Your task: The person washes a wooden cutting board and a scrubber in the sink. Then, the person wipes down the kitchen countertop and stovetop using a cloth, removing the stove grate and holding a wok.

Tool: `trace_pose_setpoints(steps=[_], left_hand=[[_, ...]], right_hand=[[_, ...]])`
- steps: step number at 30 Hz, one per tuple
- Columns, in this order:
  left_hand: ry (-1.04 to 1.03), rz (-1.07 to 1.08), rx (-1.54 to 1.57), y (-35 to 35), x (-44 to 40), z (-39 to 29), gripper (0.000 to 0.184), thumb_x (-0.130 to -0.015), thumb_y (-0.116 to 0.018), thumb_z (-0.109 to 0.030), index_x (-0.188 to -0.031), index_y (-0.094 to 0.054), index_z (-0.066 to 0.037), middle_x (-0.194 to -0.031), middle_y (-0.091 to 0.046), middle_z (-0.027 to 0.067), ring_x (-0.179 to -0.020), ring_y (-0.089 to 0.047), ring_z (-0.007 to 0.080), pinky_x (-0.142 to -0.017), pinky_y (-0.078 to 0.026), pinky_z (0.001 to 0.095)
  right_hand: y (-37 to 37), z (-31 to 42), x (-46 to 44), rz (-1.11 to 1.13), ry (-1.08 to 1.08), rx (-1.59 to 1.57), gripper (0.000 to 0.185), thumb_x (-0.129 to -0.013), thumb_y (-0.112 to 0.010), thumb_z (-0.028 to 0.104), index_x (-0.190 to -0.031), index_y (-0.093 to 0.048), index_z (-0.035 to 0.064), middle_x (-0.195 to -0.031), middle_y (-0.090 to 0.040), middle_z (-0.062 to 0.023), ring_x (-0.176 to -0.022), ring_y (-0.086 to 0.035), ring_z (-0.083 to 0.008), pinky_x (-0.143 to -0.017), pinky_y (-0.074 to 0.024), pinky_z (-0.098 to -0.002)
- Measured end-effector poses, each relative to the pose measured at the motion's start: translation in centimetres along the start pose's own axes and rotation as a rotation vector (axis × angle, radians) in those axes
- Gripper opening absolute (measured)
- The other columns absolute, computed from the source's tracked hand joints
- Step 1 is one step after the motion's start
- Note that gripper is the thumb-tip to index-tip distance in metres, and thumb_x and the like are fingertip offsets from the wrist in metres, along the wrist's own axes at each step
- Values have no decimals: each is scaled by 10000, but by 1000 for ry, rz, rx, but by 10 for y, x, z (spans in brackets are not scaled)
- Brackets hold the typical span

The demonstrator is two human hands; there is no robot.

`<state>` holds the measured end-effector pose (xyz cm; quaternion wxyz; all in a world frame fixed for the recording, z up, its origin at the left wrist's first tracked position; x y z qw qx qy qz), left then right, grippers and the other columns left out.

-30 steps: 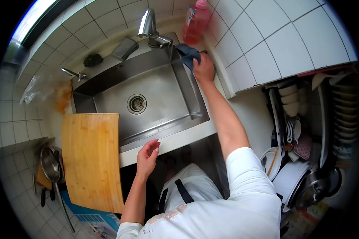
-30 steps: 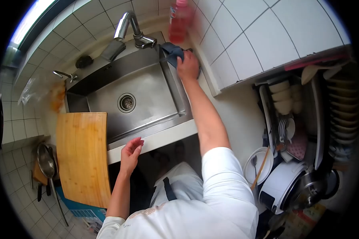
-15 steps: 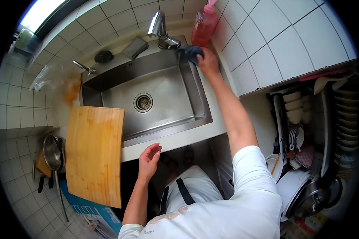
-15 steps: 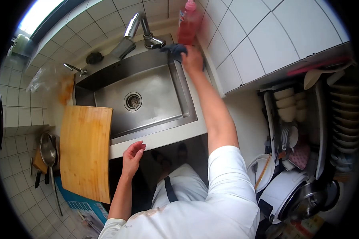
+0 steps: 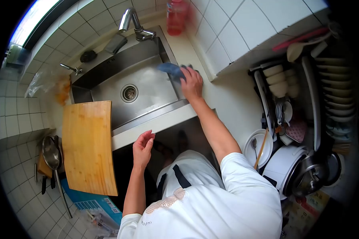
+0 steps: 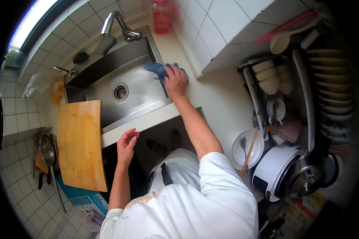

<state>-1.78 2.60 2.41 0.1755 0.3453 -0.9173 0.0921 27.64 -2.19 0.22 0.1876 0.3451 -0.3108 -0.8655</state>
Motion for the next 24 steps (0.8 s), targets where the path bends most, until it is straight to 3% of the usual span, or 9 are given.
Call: trace_pose_setpoints(steps=[2, 5, 7, 9, 11, 13, 16, 19, 24], left_hand=[[-10, 27, -22, -9, 3, -3, 274, -849, -533, -29, -1121, -538, -1, -991, -612, 69, -934, -567, 124, -842, -436, 246], [-23, 55, -6, -20, 8, -12, 274, -848, -529, -25, -1120, -540, -1, -987, -611, 66, -925, -565, 121, -840, -437, 244], [-26, 62, -1, -23, 13, -20, 275, -846, -526, -21, -1120, -540, -1, -983, -610, 64, -916, -565, 119, -835, -437, 241], [-33, 71, -23, -21, 18, -25, 276, -845, -525, -18, -1120, -540, 0, -984, -610, 63, -912, -564, 118, -833, -435, 237], [-36, 61, -33, -15, 20, -22, 277, -846, -523, -17, -1122, -540, -2, -985, -610, 63, -910, -565, 117, -830, -436, 237], [-20, 47, -25, -11, 19, -16, 278, -846, -525, -19, -1124, -539, -4, -986, -610, 64, -914, -564, 117, -831, -435, 235], [-23, 69, -59, -22, 14, -13, 283, -846, -529, -23, -1128, -537, -6, -990, -610, 67, -921, -562, 118, -833, -433, 235], [-9, 131, -38, -50, 5, -18, 293, -845, -527, -21, -1137, -528, -9, -1005, -606, 79, -943, -559, 145, -870, -420, 262], [-10, 147, -31, -75, -6, -16, 283, -853, -523, -18, -1135, -529, -6, -1009, -609, 74, -948, -560, 135, -867, -425, 256]], right_hand=[[17, -9, 38, 66, 90, 275, 424, -627, -666, 72, -1033, -584, 164, -1094, -537, -48, -1056, -482, -258, -908, -370, -405], [51, -27, 65, 151, -1, 229, 446, -613, -662, 58, -1039, -583, 166, -1111, -524, -44, -1076, -469, -251, -924, -359, -405], [78, -66, 85, 10, -76, 230, 459, -598, -649, 27, -1041, -588, 131, -1086, -544, -87, -1048, -489, -277, -906, -378, -420], [116, -95, 97, -155, -283, 280, 415, -650, -613, 14, -1052, -585, 111, -1107, -538, -122, -1018, -506, -307, -878, -404, -406], [143, -112, 108, -290, -566, 470, 411, -699, -643, 126, -1098, -576, 200, -1208, -476, -116, -1087, -451, -327, -909, -334, -480], [131, -110, 112, -257, -585, 672, 407, -686, -674, 271, -1080, -579, 225, -1224, -467, -88, -1122, -410, -330, -913, -297, -522], [93, -69, 99, -170, -419, 555, 440, -610, -707, 369, -1011, -588, 232, -1185, -486, -50, -1117, -402, -323, -916, -302, -518], [60, -30, 97, -7, -280, 414, 361, -641, -640, 256, -996, -593, 208, -1169, -489, -46, -1100, -413, -327, -946, -295, -506], [22, 20, 97, 193, 78, 154, 355, -646, -651, 239, -995, -595, 209, -1166, -484, -52, -1104, -419, -313, -944, -307, -481]])
Point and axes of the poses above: each hand's wrist, its own x-axis away from the middle knuckle, its own y-axis out of the back of the hand, z = x × y, the point moved 3 cm from there along -x, towards the middle knuckle
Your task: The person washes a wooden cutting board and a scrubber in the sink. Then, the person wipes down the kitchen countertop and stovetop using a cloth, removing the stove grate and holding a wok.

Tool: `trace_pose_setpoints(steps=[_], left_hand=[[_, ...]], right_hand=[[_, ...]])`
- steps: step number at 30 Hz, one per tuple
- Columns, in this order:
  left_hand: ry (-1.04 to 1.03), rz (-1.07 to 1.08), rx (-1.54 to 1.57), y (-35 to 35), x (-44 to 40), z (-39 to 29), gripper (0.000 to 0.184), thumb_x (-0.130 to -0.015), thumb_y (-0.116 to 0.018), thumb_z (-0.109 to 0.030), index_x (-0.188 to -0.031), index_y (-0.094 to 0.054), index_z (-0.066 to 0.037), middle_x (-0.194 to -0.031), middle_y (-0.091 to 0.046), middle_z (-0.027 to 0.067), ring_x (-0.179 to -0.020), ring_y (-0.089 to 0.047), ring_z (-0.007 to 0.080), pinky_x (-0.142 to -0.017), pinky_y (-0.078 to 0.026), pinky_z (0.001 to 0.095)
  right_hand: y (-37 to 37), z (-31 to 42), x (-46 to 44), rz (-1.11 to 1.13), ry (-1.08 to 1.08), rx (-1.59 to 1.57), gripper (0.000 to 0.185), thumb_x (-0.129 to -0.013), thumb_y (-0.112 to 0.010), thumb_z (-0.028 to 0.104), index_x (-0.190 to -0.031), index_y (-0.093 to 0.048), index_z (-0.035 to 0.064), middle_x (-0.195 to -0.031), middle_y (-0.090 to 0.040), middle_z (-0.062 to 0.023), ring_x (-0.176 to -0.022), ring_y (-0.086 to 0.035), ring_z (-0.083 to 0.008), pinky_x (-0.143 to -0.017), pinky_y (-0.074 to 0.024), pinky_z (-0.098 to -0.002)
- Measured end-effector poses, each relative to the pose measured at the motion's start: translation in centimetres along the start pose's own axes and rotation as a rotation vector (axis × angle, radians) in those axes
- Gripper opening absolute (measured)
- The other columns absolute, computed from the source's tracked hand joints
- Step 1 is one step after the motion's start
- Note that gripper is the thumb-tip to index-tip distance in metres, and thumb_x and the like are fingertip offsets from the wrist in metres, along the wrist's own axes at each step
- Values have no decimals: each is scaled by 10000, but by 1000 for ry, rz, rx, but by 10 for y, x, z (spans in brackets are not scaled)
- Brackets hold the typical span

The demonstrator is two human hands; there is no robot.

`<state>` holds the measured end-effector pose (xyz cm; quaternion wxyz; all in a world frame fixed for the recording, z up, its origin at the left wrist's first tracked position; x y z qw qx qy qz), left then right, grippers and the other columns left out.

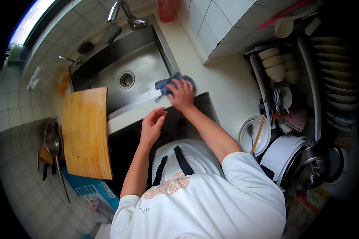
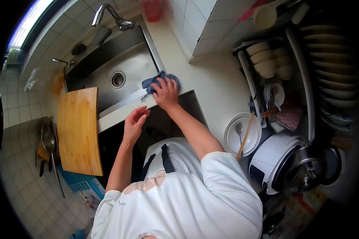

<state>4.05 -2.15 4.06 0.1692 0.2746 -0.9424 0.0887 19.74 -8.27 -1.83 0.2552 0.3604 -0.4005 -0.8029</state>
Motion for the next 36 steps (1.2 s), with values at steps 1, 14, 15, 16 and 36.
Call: trace_pose_setpoints(steps=[1, 14, 15, 16, 36], left_hand=[[14, -14, -5, -1, 2, 2, 283, -853, -523, -18, -1135, -529, -6, -1009, -609, 74, -948, -560, 135, -867, -425, 256], [-166, -204, 76, 64, 54, -3, 251, -860, -522, -20, -1107, -537, 20, -959, -613, 79, -911, -574, 144, -844, -441, 267], [-184, -227, 63, 69, 60, -3, 245, -862, -519, -20, -1103, -537, 23, -958, -613, 83, -905, -575, 147, -827, -450, 262], [-187, -244, 71, 77, 66, 2, 243, -863, -520, -25, -1102, -537, 23, -961, -613, 84, -905, -576, 147, -823, -452, 257], [-62, 150, 83, 27, 96, 45, 251, -860, -569, -94, -1100, -561, -21, -947, -629, 51, -860, -580, 104, -759, -447, 210]], right_hand=[[-4, 13, -1, 17, 37, -42, 358, -645, -654, 235, -997, -594, 211, -1165, -483, -50, -1103, -418, -310, -942, -309, -479], [-96, 165, 16, 265, 387, -165, 409, -751, -507, 379, -1157, -554, 349, -1296, -447, -53, -1197, -374, -307, -985, -229, -503], [-104, 175, 19, 291, 389, -161, 397, -762, -490, 382, -1151, -560, 346, -1301, -443, -56, -1206, -368, -308, -989, -221, -503], [-108, 179, 21, 267, 379, -144, 366, -773, -482, 358, -1125, -578, 332, -1280, -458, -55, -1203, -375, -304, -988, -222, -491], [122, -73, 183, -138, -545, 377, 509, -732, -628, 130, -1209, -504, 257, -1240, -447, -106, -1102, -435, -321, -924, -364, -427]])
Point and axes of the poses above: each hand's wrist, its own x-axis away from the middle knuckle, its own y-axis out of the back of the hand, z = x × y, the point moved 3 cm from there along -x, towards the middle knuckle
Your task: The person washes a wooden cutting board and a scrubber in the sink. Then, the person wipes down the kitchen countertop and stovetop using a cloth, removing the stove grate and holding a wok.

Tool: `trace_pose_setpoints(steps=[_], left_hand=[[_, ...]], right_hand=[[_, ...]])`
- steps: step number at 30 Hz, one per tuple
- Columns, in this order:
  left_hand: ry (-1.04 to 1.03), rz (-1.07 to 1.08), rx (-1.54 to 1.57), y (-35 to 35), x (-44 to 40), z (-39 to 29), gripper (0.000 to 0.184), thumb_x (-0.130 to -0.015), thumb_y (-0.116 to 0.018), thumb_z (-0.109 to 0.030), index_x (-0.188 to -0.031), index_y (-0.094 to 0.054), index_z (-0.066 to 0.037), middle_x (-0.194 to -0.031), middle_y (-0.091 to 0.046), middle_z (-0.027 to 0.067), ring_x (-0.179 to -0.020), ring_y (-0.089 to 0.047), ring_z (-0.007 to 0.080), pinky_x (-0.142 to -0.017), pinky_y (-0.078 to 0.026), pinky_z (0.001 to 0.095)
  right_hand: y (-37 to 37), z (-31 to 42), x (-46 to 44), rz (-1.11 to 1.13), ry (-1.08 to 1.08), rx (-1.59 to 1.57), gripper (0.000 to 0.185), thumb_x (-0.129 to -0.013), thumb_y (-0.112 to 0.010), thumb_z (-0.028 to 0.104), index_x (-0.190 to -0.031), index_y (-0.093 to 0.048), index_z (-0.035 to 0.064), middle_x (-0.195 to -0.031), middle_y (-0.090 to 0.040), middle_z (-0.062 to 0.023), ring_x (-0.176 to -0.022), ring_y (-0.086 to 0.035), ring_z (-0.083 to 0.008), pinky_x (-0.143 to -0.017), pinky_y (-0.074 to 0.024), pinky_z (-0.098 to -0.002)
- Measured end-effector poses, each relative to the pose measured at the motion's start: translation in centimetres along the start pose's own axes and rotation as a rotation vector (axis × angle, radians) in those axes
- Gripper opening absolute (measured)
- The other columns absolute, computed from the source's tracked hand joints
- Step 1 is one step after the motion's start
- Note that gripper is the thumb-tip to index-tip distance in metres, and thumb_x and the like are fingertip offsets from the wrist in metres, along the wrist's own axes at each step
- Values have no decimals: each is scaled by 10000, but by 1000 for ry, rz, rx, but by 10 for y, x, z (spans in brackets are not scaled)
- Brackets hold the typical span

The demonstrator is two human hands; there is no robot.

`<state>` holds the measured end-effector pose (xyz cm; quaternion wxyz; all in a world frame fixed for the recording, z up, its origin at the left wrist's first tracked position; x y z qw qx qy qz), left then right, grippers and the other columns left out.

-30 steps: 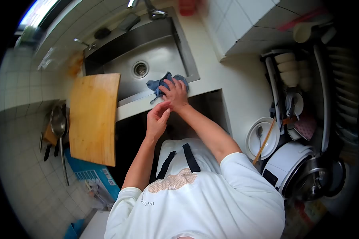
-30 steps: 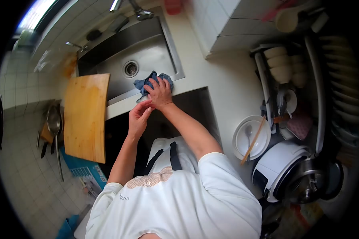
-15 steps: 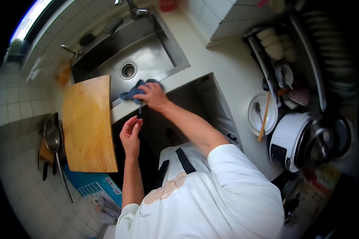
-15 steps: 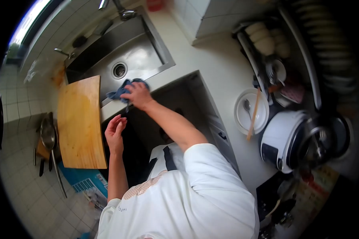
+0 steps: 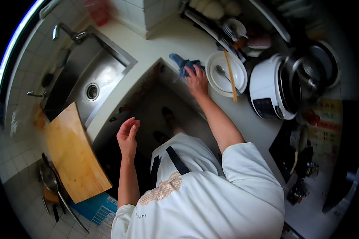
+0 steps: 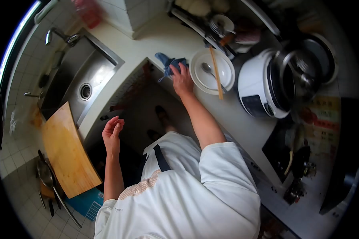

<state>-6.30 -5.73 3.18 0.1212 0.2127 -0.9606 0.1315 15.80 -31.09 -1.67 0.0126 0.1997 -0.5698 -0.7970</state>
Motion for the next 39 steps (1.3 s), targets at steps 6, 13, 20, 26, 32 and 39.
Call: trace_pose_setpoints(steps=[6, 13, 20, 26, 32, 39], left_hand=[[-5, 65, -2, -29, 16, 3, 249, -859, -566, -79, -1100, -560, -14, -947, -627, 53, -867, -583, 109, -768, -452, 217], [35, -3, -36, -39, 50, 27, 230, -852, -558, -41, -1079, -564, 1, -946, -615, 65, -878, -576, 125, -822, -451, 242], [1, 75, 55, -135, 90, 68, 239, -858, -572, -82, -1090, -570, -24, -939, -629, 38, -854, -575, 92, -749, -439, 206], [55, 132, 48, -225, 144, 108, 221, -858, -554, -47, -1076, -568, -9, -940, -621, 46, -870, -571, 105, -790, -439, 224], [148, 115, -29, -248, 186, 122, 211, -859, -520, -6, -1066, -560, 4, -929, -615, 53, -891, -572, 123, -815, -438, 239], [102, 144, -90, -240, 209, 133, 206, -855, -520, 1, -1057, -555, 18, -933, -607, 58, -898, -571, 134, -833, -442, 255]], right_hand=[[68, -58, 121, 99, 84, -67, 509, -702, -619, 49, -1178, -534, 209, -1229, -436, -117, -1105, -419, -344, -948, -352, -436], [117, -152, 197, 136, -90, 1, 498, -710, -599, 42, -1184, -521, 171, -1213, -437, -140, -1090, -426, -349, -947, -341, -446], [89, -175, 138, 10, -129, -8, 466, -733, -635, 159, -1182, -512, 181, -1222, -455, -129, -1100, -423, -337, -921, -358, -444], [167, -248, 250, 166, -15, -67, 491, -713, -625, 100, -1183, -515, 190, -1229, -433, -118, -1106, -415, -340, -947, -340, -441], [211, -385, 300, 63, -257, 127, 453, -781, -590, 184, -1215, -471, 145, -1233, -421, -176, -1119, -411, -364, -946, -339, -449], [196, -446, 277, -79, -545, 335, 416, -808, -558, 237, -1191, -477, 97, -1214, -441, -200, -1099, -428, -368, -927, -349, -456]])
Point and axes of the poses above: each hand's wrist, its own x-axis away from the middle knuckle, its own y-axis out of the back of the hand, z = x × y, the point moved 3 cm from there along -x, towards the middle knuckle
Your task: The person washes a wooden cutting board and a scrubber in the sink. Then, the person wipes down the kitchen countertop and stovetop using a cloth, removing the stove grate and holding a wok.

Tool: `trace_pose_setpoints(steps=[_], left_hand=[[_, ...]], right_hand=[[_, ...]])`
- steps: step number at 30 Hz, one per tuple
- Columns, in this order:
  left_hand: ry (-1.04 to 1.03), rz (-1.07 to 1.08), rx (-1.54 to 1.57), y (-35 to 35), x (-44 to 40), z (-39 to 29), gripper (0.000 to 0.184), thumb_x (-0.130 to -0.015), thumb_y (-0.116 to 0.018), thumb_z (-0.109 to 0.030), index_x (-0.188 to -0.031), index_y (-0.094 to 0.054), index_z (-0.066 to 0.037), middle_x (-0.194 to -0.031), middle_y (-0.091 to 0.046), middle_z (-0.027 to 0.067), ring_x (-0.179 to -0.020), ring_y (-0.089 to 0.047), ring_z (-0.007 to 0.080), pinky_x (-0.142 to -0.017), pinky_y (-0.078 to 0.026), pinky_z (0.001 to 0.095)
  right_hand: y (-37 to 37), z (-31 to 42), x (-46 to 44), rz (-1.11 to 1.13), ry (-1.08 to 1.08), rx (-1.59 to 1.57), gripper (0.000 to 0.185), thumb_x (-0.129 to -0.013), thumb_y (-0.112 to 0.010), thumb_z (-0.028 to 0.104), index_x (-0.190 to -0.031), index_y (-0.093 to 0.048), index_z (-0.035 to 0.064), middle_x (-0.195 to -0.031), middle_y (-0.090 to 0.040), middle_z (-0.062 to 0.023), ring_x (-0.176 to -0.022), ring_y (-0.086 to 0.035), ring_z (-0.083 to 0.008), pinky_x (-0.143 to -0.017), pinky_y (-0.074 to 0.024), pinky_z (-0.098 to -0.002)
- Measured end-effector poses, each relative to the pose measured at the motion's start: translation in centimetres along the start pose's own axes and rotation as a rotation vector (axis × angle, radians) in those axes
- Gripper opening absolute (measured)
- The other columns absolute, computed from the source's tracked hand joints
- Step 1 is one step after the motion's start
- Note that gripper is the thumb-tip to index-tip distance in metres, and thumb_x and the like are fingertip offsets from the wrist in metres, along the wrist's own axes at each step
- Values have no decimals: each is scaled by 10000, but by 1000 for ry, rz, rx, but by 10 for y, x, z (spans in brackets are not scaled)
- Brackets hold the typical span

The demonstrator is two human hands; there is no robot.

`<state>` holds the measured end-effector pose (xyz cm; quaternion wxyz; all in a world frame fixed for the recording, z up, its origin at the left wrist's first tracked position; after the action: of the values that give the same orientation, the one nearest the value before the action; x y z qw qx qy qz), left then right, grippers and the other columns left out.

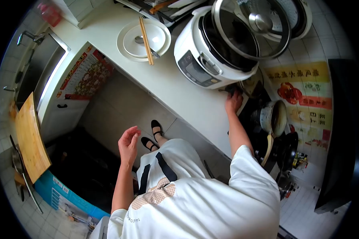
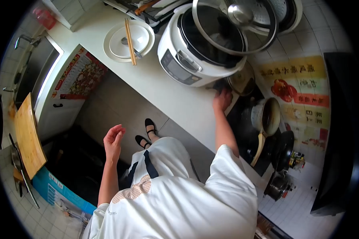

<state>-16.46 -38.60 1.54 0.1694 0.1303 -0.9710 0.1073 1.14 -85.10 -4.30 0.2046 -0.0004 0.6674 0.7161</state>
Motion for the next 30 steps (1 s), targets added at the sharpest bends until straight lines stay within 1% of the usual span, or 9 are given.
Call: trace_pose_setpoints(steps=[2, 6, 9, 13, 16, 20, 23, 28, 30], left_hand=[[12, 10, 13, -1, 6, 4, 205, -856, -522, -1, -1057, -555, 17, -930, -608, 58, -895, -572, 133, -832, -442, 255], [24, 48, 54, -7, 23, 20, 203, -861, -523, -10, -1060, -552, 15, -922, -610, 57, -888, -571, 131, -833, -442, 253], [77, 80, 41, -16, 31, 31, 203, -865, -518, -13, -1063, -549, 19, -924, -612, 57, -890, -572, 128, -833, -442, 253], [83, 100, 49, -28, 33, 30, 201, -867, -513, -13, -1062, -549, 20, -931, -614, 56, -893, -572, 124, -828, -441, 248], [64, 110, 16, -43, 27, 21, 207, -864, -511, -8, -1067, -550, 14, -940, -617, 62, -897, -573, 125, -826, -439, 243], [54, 250, -91, -94, 16, 18, 227, -860, -502, -4, -1081, -552, 5, -985, -616, 83, -894, -577, 132, -798, -450, 242], [102, 386, -206, -146, 1, 16, 275, -842, -511, -13, -1115, -545, -14, -1015, -614, 98, -913, -587, 158, -790, -467, 270], [-102, 450, -407, -216, -29, 31, 334, -838, -539, -45, -1172, -521, -66, -1125, -552, 95, -997, -539, 164, -817, -459, 290], [-115, 396, -425, -212, -33, 36, 349, -834, -544, -38, -1180, -514, -71, -1125, -546, 95, -995, -538, 168, -810, -463, 287]], right_hand=[[1, 17, 23, 40, 28, 49, 433, -801, -565, 238, -1204, -474, 109, -1221, -435, -182, -1094, -427, -365, -932, -345, -456], [48, 56, 120, 89, 243, -150, 456, -784, -580, 203, -1227, -476, 166, -1244, -414, -141, -1112, -404, -355, -952, -321, -467], [72, 53, 155, 259, 322, -183, 499, -757, -617, 152, -1232, -464, 169, -1261, -382, -140, -1148, -374, -347, -985, -278, -457], [64, 37, 127, 193, 337, -181, 463, -783, -596, 172, -1226, -461, 175, -1254, -393, -137, -1150, -378, -337, -982, -283, -455], [38, 19, 81, 89, 208, -103, 461, -805, -576, 223, -1242, -436, 180, -1276, -388, -131, -1153, -383, -334, -966, -301, -450], [14, 9, 23, 95, 117, 3, 460, -826, -548, 277, -1256, -410, 190, -1287, -381, -119, -1162, -367, -336, -946, -314, -470], [20, 22, 32, 179, 44, 64, 459, -806, -569, 258, -1243, -437, 214, -1287, -383, -114, -1127, -387, -337, -914, -329, -481], [65, 69, 139, 286, 531, -250, 486, -716, -624, 149, -1183, -525, 240, -1193, -452, -106, -1050, -436, -336, -880, -350, -480], [69, 78, 143, 336, 564, -355, 485, -708, -627, 131, -1177, -538, 220, -1170, -467, -106, -1032, -443, -335, -879, -352, -476]])
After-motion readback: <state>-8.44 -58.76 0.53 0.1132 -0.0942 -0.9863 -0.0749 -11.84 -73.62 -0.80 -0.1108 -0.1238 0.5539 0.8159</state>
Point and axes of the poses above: each hand's wrist, its own x-axis away from the middle knuckle, its own y-axis out of the back of the hand, z = x × y, the point moved 3 cm from there along -x, towards the middle knuckle
